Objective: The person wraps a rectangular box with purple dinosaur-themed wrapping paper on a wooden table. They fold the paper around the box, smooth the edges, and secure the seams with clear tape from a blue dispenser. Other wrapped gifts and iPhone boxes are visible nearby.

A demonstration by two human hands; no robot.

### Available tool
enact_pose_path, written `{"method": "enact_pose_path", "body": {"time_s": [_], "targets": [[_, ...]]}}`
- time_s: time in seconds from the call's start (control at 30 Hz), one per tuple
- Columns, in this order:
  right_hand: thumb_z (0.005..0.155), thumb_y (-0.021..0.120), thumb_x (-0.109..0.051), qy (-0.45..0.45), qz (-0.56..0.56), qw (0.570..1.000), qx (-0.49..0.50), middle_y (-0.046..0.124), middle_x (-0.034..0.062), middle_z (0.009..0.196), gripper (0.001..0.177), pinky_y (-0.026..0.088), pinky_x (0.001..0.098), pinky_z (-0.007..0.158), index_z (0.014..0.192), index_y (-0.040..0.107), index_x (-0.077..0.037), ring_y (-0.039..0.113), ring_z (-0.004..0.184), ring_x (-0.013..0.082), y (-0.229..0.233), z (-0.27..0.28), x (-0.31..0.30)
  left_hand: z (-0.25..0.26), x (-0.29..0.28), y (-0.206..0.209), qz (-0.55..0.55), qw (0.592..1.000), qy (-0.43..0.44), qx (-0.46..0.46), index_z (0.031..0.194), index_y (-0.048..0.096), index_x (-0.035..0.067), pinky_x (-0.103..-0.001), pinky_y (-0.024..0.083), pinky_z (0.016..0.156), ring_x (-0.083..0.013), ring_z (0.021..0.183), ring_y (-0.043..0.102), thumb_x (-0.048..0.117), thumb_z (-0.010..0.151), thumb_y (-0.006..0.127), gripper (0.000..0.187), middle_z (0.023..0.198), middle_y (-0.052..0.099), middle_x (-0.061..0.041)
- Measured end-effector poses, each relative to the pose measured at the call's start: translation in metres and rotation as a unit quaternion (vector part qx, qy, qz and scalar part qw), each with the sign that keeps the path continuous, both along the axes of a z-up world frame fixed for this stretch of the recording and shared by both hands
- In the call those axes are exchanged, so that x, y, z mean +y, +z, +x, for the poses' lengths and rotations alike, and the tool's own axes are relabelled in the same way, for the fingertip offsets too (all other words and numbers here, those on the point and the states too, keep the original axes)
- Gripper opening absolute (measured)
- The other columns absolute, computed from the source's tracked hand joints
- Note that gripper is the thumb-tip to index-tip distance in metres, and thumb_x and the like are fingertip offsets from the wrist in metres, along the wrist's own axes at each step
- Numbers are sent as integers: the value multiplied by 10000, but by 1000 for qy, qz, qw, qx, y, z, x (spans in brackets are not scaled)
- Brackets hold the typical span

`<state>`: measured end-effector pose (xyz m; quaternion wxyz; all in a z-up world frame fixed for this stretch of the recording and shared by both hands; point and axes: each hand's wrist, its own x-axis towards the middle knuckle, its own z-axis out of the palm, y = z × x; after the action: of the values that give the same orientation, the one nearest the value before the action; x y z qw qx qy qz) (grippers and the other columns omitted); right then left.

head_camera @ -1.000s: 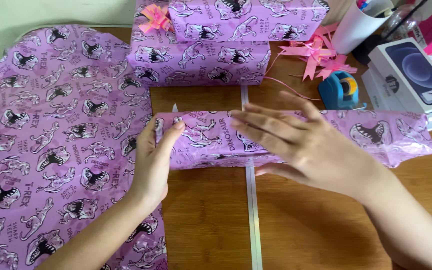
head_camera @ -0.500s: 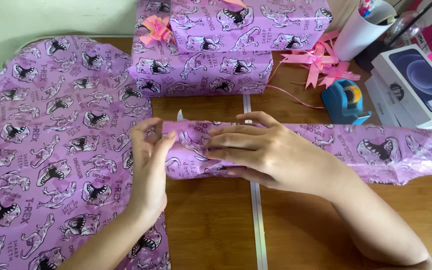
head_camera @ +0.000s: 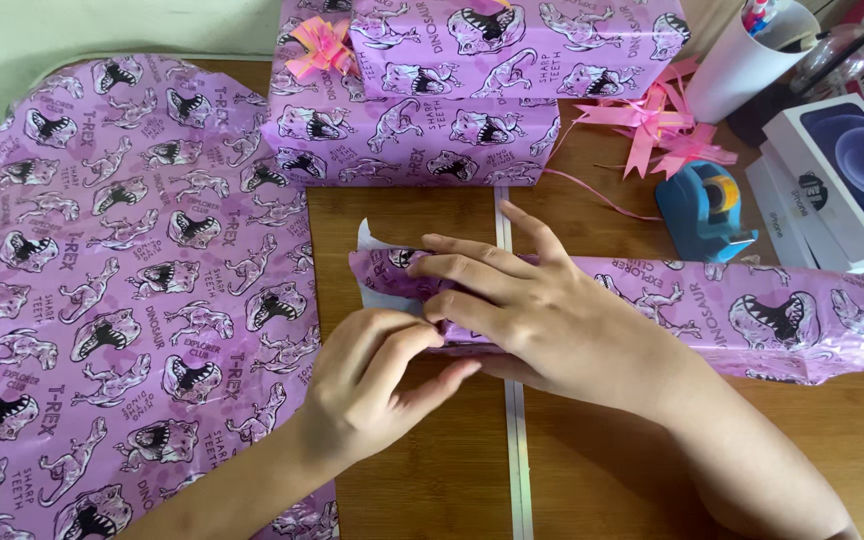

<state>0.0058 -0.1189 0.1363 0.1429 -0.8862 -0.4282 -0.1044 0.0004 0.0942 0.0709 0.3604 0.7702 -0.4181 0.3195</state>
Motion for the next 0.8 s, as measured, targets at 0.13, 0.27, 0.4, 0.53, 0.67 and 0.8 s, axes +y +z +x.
{"method": "enact_pose_path", "body": {"time_s": [0.13,0.27,0.4,0.53,0.67,0.8], "targets": [[741,811,-229,18,14,1000,10,606,87,1383,532,306,574,1167,1223,648,-72,446,1434,288,2,1,-1,-1,-1,-6,-15,999,10,42,997,660,28,-334,541,626,-209,755,683,111,870,884,270,908,665,-76],[749,814,-214,16,20,1000,15,622,92,1348,588,349,529,1141,1276,617,-44,462,1422,279,2,1,0,-1,1,-8,-19,997,4,71,995,674,32,-349,530,620,-215,744,680,103,860,874,252,897,663,-76],[771,811,-221,18,21,1000,10,614,94,1358,574,358,508,1147,1280,607,-50,458,1432,273,2,1,0,3,0,-8,-3,1000,-3,21,1031,679,2,-362,528,624,-232,753,667,73,859,860,260,906,653,-86],[749,814,-255,17,15,1000,11,597,106,1386,615,356,500,1139,1290,606,-50,454,1423,276,2,1,0,5,1,-5,18,999,-22,34,1028,663,-26,-352,537,620,-234,749,666,53,883,827,233,898,637,-102],[747,823,-263,19,15,999,22,594,98,1389,624,359,493,1137,1292,602,-54,448,1434,275,2,1,1,7,2,-2,23,998,-36,38,1024,648,-37,-342,551,633,-237,762,669,34,899,784,198,911,636,-113],[722,830,-281,22,12,999,20,586,103,1402,670,352,498,1137,1310,598,-56,436,1431,277,2,1,0,6,3,-5,23,999,-40,18,1022,649,-25,-347,554,646,-231,770,673,16,899,790,191,886,629,-90]]}}
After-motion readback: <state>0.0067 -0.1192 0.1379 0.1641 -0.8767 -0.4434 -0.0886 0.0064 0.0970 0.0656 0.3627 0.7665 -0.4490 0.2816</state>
